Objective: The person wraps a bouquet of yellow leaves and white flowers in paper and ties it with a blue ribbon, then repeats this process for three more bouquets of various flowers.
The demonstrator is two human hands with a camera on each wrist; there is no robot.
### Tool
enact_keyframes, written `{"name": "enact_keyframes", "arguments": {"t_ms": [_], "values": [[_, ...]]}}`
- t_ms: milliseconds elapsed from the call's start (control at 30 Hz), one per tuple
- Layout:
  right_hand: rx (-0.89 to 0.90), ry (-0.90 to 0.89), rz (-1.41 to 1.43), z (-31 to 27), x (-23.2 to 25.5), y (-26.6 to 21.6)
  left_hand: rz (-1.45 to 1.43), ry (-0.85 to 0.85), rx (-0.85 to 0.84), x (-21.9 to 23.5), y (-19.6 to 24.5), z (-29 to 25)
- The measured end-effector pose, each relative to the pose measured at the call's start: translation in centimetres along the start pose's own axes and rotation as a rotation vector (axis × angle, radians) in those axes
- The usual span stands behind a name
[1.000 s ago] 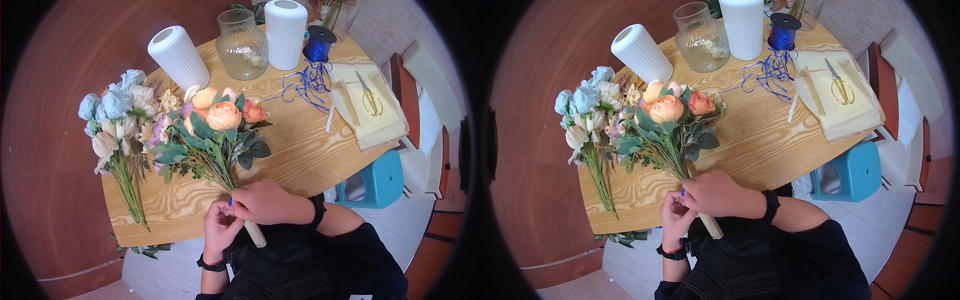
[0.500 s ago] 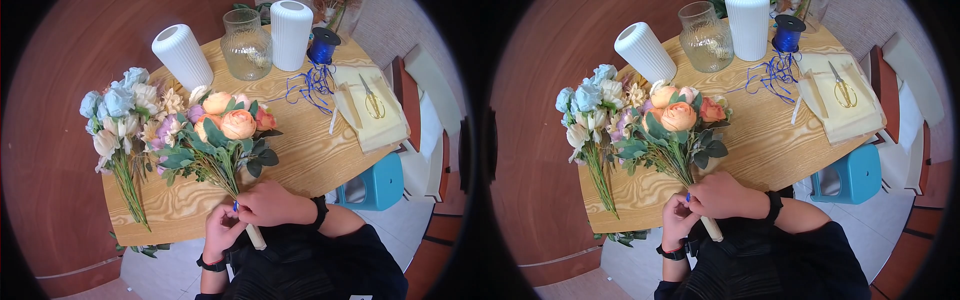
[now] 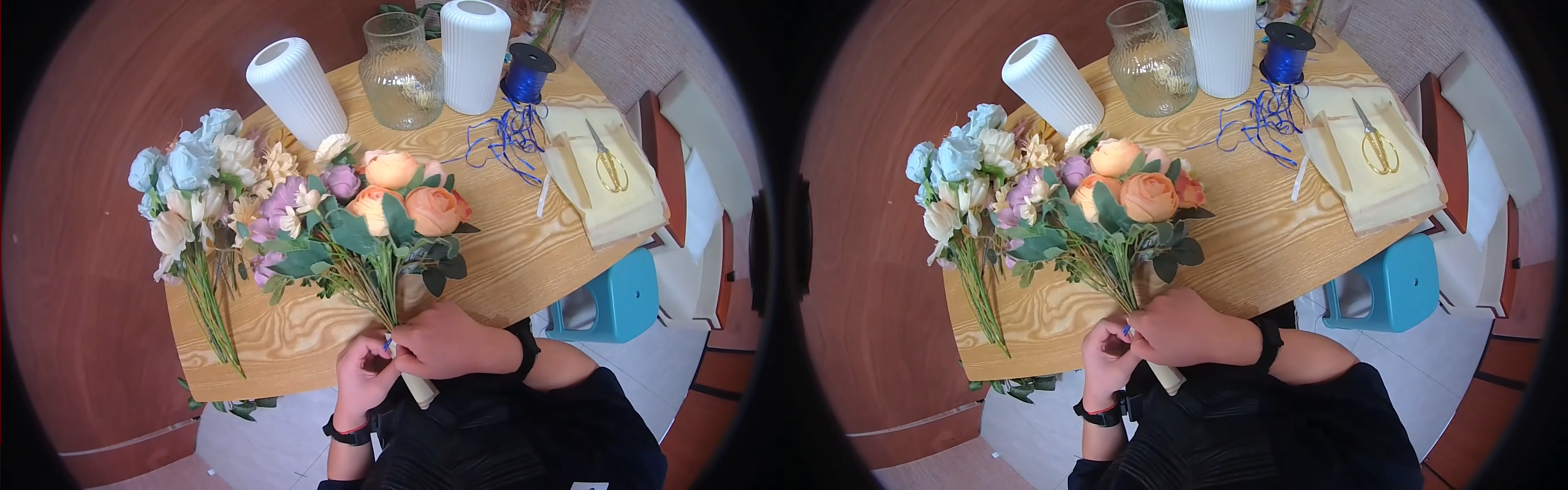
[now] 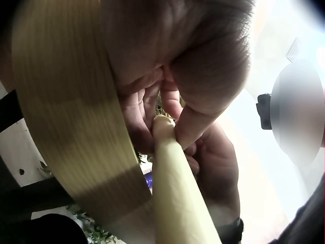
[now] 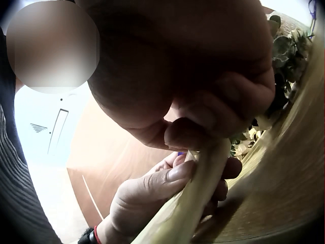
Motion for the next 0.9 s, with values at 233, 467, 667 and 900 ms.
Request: {"name": "enact_keyframes", "arguments": {"t_ms": [233, 467, 667, 900], "values": [[-0.009, -0.092, 0.029, -0.1, 0.4, -0.3, 0.023, -0.008, -0.034, -0.2, 0.4, 0.0], [-0.035, -0.143, 0.013, -0.4, -0.2, -0.3, 0.079, -0.01, -0.061, -0.3, 1.0, 0.4], [0.029, -0.08, -0.049, -0.8, -0.2, -0.6, 0.103, -0.01, -0.049, -0.4, 1.4, 0.4], [0.033, -0.031, -0.025, -1.2, 0.0, -0.7, 0.031, 0.008, -0.035, -0.2, 0.8, 0.4]]}}
Point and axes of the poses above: each hand's wrist, its own z-axis towards the middle knuckle, its own x-axis out of the back of the hand, y = z × x, the point moved 5 cm from there along z, towards the middle knuckle, and after that the axes turned 5 degrees about -x, right-handed, at the moved point
